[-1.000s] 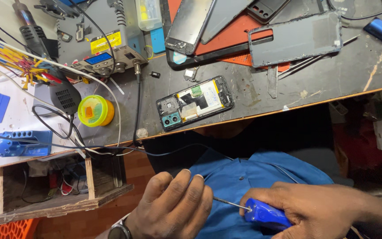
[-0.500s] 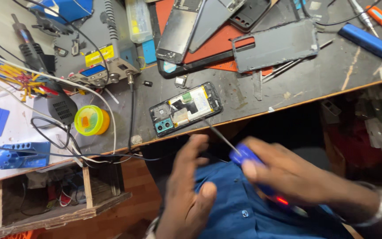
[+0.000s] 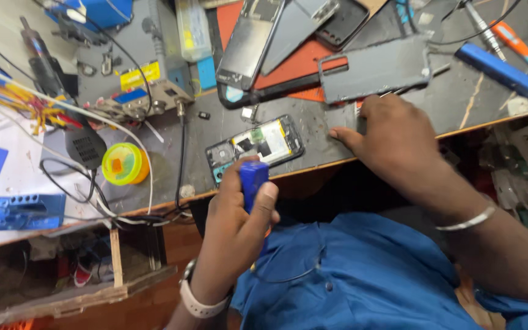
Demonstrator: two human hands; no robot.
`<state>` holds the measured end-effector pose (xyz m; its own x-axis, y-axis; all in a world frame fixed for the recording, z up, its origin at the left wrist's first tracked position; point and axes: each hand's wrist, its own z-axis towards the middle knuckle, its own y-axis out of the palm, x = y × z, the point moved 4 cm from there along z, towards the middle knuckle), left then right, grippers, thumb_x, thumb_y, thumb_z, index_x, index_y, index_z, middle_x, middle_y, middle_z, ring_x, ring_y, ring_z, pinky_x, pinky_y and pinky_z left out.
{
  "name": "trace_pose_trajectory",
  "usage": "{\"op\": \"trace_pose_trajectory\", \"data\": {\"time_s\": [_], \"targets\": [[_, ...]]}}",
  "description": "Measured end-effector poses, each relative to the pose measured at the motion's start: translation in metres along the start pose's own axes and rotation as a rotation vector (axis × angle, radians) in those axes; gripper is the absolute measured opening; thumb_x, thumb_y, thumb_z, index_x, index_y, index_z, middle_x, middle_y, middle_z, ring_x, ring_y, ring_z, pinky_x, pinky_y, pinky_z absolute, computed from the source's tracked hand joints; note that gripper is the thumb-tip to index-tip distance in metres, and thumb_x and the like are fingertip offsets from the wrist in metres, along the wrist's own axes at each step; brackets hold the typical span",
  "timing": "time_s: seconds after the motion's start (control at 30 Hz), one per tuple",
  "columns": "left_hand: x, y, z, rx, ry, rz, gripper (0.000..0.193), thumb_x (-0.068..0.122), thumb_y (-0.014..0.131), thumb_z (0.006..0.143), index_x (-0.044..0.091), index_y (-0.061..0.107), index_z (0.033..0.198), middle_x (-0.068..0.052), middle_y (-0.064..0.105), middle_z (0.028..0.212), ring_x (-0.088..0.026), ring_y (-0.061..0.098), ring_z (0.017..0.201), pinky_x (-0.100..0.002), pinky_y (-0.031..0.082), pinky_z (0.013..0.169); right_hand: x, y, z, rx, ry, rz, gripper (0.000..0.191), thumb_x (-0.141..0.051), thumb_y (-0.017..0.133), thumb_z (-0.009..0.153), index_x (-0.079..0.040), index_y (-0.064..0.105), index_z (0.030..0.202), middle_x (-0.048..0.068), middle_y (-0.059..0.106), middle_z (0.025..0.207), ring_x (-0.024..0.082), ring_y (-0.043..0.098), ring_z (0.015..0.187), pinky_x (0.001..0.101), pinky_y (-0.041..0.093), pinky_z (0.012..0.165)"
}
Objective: The person uses a blue electric screwdriver to remove screws from a disassembled smartphone and a small metal bracket on the workbench. They then use a metal prying tool to lift and separate the phone's internal components from the frame.
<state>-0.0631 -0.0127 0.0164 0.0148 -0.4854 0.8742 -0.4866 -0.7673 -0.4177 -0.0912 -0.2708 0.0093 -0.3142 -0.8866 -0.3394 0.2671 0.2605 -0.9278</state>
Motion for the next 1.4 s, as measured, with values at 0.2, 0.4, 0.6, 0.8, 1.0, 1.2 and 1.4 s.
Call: {"op": "trace_pose_trajectory", "data": {"time_s": [0.2, 0.4, 0.6, 0.8, 1.0, 1.2, 1.4], "targets": [[0.046, 0.004, 0.001, 0.059, 0.656, 0.337, 0.05, 0.021, 0.066, 0.099, -0.005, 0.049, 0.137, -0.028, 0.067, 0.109, -0.045, 0.069, 0.095, -0.047, 0.054, 0.082, 0.022, 0.019, 0.02, -0.168, 0.053, 0.11, 0.032, -0.035, 0.079, 0.084, -0.003, 0.074, 0.09, 0.019, 0.073, 0.088, 0.038, 0.071, 0.084, 0.047, 0.056, 0.079], [0.025, 0.028, 0.016, -0.223, 0.383, 0.176, 0.044, 0.023, 0.065, 0.094, -0.003, 0.052, 0.128, -0.021, 0.069, 0.09, -0.04, 0.071, 0.085, -0.046, 0.054, 0.074, 0.022, 0.002, 0.015, -0.221, -0.043, 0.173, 0.024, -0.025, 0.075, 0.085, -0.001, 0.072, 0.083, 0.02, 0.072, 0.081, 0.038, 0.07, 0.077, 0.0469, 0.055, 0.072], [0.02, 0.052, 0.024, -0.319, 0.141, -0.073, 0.05, 0.025, 0.062, 0.094, -0.001, 0.045, 0.133, -0.011, 0.069, 0.077, -0.018, 0.072, 0.06, -0.033, 0.06, 0.059, 0.031, -0.015, 0.008, -0.288, 0.202, 0.238, 0.034, -0.035, 0.08, 0.084, -0.003, 0.07, 0.089, 0.014, 0.071, 0.071, 0.026, 0.069, 0.063, 0.0399, 0.055, 0.063], [0.017, 0.063, 0.023, -0.36, 0.069, -0.102, 0.055, 0.024, 0.059, 0.094, 0.001, 0.037, 0.139, -0.008, 0.066, 0.075, -0.016, 0.07, 0.056, -0.03, 0.059, 0.055, 0.028, -0.002, -0.018, -0.048, 0.126, 0.701, 0.028, -0.021, 0.074, 0.09, -0.006, 0.07, 0.113, 0.006, 0.074, 0.085, 0.01, 0.065, 0.073, 0.0279, 0.053, 0.064], [0.007, 0.064, 0.019, -0.36, 0.059, -0.056, 0.05, 0.025, 0.059, 0.096, -0.001, 0.04, 0.134, -0.008, 0.065, 0.073, -0.015, 0.068, 0.056, -0.031, 0.056, 0.053, 0.029, 0.009, -0.017, 0.036, 0.05, 0.628, 0.022, -0.014, 0.075, 0.09, -0.005, 0.074, 0.11, 0.007, 0.077, 0.089, 0.011, 0.071, 0.078, 0.027, 0.056, 0.07], [-0.007, 0.062, 0.018, -0.301, 0.159, -0.038, 0.04, 0.025, 0.061, 0.098, -0.003, 0.042, 0.12, -0.008, 0.066, 0.069, -0.015, 0.068, 0.058, -0.03, 0.053, 0.056, 0.015, 0.009, -0.001, -0.037, 0.0, 0.498, 0.016, -0.016, 0.076, 0.089, -0.006, 0.076, 0.101, 0.009, 0.077, 0.088, 0.018, 0.074, 0.077, 0.0319, 0.056, 0.071], [-0.015, 0.067, 0.019, -0.222, 0.227, -0.033, 0.035, 0.028, 0.066, 0.097, -0.001, 0.048, 0.106, -0.008, 0.066, 0.067, -0.017, 0.067, 0.058, -0.031, 0.053, 0.056, 0.014, 0.009, 0.0, -0.043, -0.004, 0.482, 0.015, -0.014, 0.076, 0.087, -0.006, 0.077, 0.099, 0.01, 0.076, 0.089, 0.021, 0.074, 0.078, 0.0333, 0.056, 0.071]]}}
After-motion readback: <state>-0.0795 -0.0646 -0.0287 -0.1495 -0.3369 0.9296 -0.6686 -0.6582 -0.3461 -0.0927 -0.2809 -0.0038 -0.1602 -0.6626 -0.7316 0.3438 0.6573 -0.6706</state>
